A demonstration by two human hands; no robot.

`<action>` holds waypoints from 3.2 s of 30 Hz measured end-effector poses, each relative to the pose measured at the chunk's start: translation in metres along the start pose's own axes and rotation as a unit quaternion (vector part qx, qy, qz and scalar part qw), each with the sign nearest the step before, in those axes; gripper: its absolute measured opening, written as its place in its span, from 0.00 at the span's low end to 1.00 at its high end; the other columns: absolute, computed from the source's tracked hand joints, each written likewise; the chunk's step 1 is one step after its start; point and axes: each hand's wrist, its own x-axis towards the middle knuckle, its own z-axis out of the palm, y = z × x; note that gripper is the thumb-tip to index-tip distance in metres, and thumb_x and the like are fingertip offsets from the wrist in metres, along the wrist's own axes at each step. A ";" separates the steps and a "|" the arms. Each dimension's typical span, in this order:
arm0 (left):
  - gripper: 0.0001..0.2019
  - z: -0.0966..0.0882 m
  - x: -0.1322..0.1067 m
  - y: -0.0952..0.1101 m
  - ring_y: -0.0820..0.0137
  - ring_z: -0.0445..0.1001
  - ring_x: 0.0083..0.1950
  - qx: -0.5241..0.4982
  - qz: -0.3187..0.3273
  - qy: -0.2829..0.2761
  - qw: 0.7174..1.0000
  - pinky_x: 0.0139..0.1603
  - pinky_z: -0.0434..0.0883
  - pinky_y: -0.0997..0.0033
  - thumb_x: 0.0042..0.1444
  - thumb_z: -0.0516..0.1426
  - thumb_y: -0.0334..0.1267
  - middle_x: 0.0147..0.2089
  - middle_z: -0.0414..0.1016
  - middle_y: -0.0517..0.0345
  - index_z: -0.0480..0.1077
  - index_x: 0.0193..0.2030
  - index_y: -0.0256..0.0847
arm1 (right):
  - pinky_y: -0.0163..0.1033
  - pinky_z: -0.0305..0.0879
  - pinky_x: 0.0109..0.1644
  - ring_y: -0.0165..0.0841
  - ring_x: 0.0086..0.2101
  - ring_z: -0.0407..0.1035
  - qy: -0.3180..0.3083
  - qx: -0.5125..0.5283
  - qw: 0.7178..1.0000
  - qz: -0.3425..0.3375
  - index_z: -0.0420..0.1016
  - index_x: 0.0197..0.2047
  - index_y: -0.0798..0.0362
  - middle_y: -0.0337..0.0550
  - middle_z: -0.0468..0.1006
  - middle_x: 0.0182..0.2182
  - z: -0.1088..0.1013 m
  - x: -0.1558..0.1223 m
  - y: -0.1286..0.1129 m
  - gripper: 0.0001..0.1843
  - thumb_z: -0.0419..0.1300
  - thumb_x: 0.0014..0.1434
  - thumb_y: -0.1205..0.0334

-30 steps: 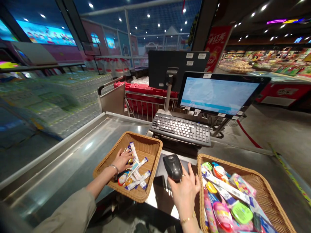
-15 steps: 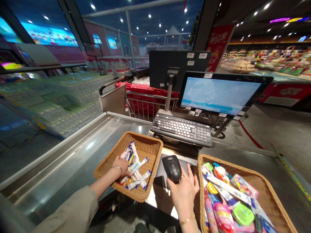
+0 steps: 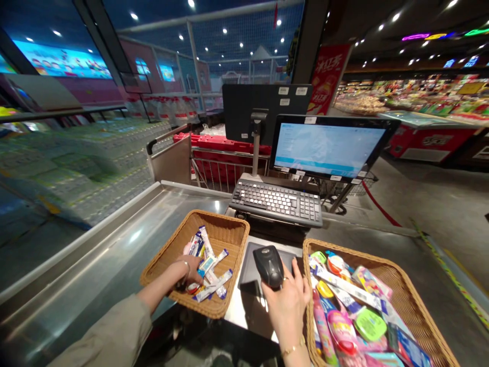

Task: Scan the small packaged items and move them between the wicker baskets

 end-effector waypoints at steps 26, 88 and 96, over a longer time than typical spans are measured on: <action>0.27 -0.003 0.022 0.037 0.51 0.78 0.54 0.031 0.097 0.111 0.989 0.52 0.72 0.55 0.48 0.64 0.44 0.53 0.77 0.43 0.66 0.56 0.44 | 0.58 0.48 0.66 0.49 0.64 0.57 0.017 -0.009 1.000 0.015 0.77 0.50 0.53 0.56 0.72 0.60 -0.005 -0.006 0.016 0.26 0.57 0.53 0.47; 0.31 -0.055 -0.005 0.063 0.41 0.46 0.75 -0.060 0.205 0.518 0.828 0.68 0.51 0.31 0.47 0.69 0.53 0.75 0.54 0.51 0.72 0.60 0.61 | 0.69 0.43 0.67 0.51 0.68 0.48 -0.008 -0.041 0.997 -0.072 0.79 0.39 0.46 0.41 0.73 0.60 -0.029 -0.008 -0.002 0.12 0.60 0.50 0.65; 0.32 -0.064 -0.004 0.078 0.40 0.45 0.75 -0.062 0.223 0.504 0.832 0.68 0.51 0.32 0.46 0.69 0.52 0.75 0.54 0.52 0.71 0.60 0.61 | 0.73 0.42 0.66 0.53 0.68 0.48 -0.032 -0.047 0.997 -0.054 0.80 0.41 0.45 0.42 0.71 0.61 -0.034 -0.007 0.000 0.16 0.59 0.49 0.66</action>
